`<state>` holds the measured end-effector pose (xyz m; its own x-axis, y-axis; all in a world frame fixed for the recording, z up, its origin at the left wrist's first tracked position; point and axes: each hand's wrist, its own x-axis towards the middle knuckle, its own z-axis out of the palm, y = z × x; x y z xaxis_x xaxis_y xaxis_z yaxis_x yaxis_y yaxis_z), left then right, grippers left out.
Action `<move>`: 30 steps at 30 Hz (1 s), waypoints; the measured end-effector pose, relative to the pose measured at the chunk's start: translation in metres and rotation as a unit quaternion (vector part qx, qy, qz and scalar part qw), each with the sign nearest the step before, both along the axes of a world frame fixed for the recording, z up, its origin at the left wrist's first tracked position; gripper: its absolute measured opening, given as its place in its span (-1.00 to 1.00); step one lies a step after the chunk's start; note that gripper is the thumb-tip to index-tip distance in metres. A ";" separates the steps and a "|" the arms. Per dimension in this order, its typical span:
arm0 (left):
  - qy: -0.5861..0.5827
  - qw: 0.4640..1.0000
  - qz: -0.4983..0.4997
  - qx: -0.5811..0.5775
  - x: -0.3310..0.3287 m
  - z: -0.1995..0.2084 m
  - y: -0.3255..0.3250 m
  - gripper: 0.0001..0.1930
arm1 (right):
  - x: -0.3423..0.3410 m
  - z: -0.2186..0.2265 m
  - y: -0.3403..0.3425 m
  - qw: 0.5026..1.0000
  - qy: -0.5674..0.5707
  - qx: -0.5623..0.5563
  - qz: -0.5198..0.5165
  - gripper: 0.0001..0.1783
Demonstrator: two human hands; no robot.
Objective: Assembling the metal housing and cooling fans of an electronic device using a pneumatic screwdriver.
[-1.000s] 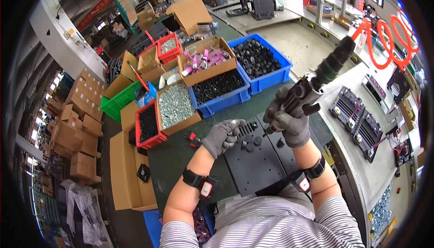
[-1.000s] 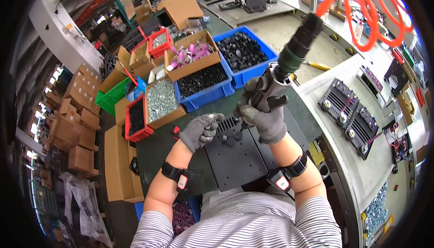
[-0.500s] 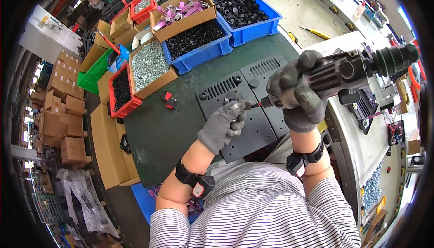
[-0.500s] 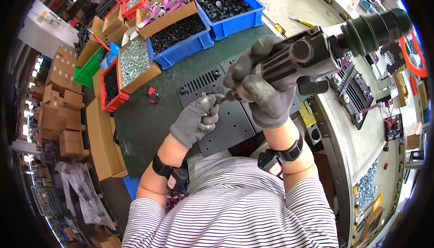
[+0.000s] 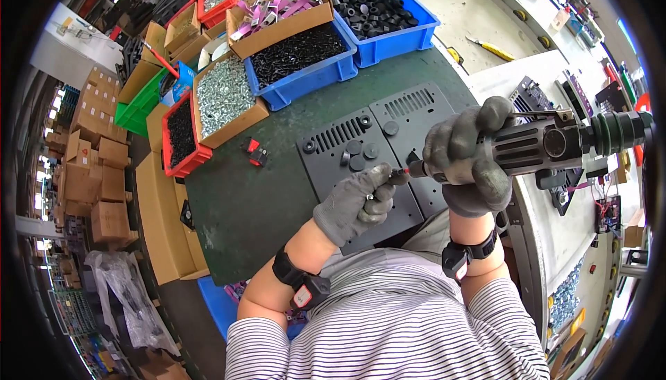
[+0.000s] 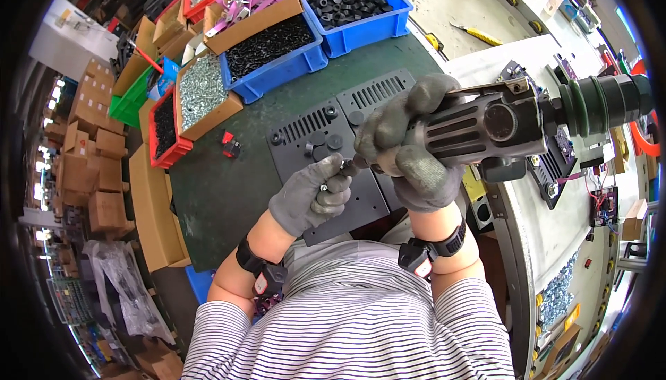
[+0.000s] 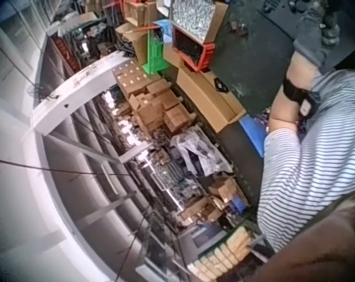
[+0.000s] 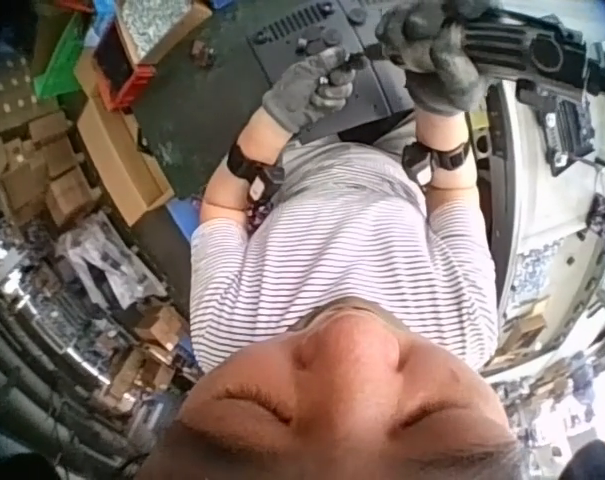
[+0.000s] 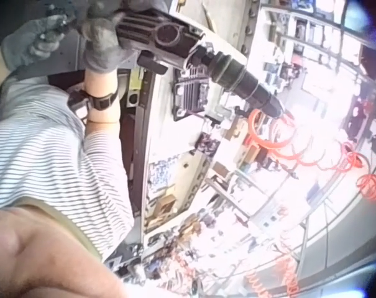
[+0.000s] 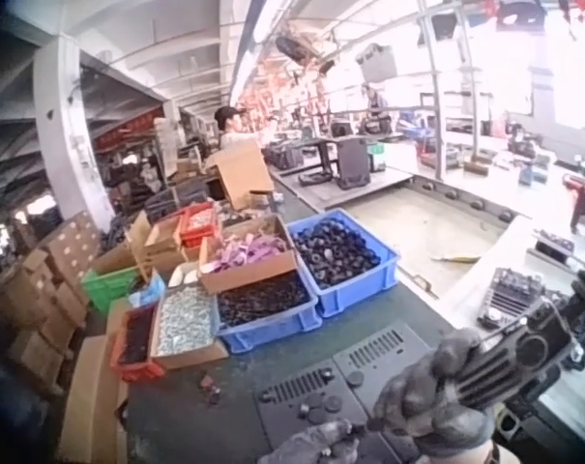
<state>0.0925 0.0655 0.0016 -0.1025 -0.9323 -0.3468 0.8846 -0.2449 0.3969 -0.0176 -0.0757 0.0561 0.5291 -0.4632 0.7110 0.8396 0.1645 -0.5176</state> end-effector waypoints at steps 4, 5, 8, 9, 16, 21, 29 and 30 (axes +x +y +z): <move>-0.033 0.998 0.001 0.045 -0.007 0.005 -0.014 -0.63 | -0.007 -0.007 -0.002 0.992 0.019 0.100 -0.073 -0.54; -0.071 0.996 -0.009 0.044 -0.008 0.004 -0.016 -0.63 | -0.008 -0.011 -0.006 0.992 0.006 0.098 -0.082 -0.55; -0.252 0.966 -0.045 0.035 -0.005 0.008 -0.019 -0.61 | -0.015 -0.012 -0.015 0.988 0.016 0.132 -0.083 -0.55; -0.388 0.919 -0.069 0.024 -0.002 0.011 -0.019 -0.59 | -0.019 -0.012 -0.018 0.982 0.044 0.138 -0.123 -0.52; -0.868 0.487 -0.075 0.062 0.037 0.029 -0.070 -0.70 | -0.015 -0.016 -0.052 0.957 0.080 0.223 -0.170 -0.52; -0.897 0.418 -0.077 0.120 0.056 0.023 -0.101 -0.74 | 0.000 -0.013 -0.054 0.962 0.137 0.170 -0.164 -0.51; -0.874 0.458 -0.125 0.107 0.069 0.022 -0.097 -0.71 | 0.032 -0.008 -0.063 0.953 0.210 0.124 -0.178 -0.54; -0.873 0.460 -0.123 0.106 0.071 0.019 -0.097 -0.71 | 0.037 -0.009 -0.066 0.952 0.224 0.104 -0.182 -0.54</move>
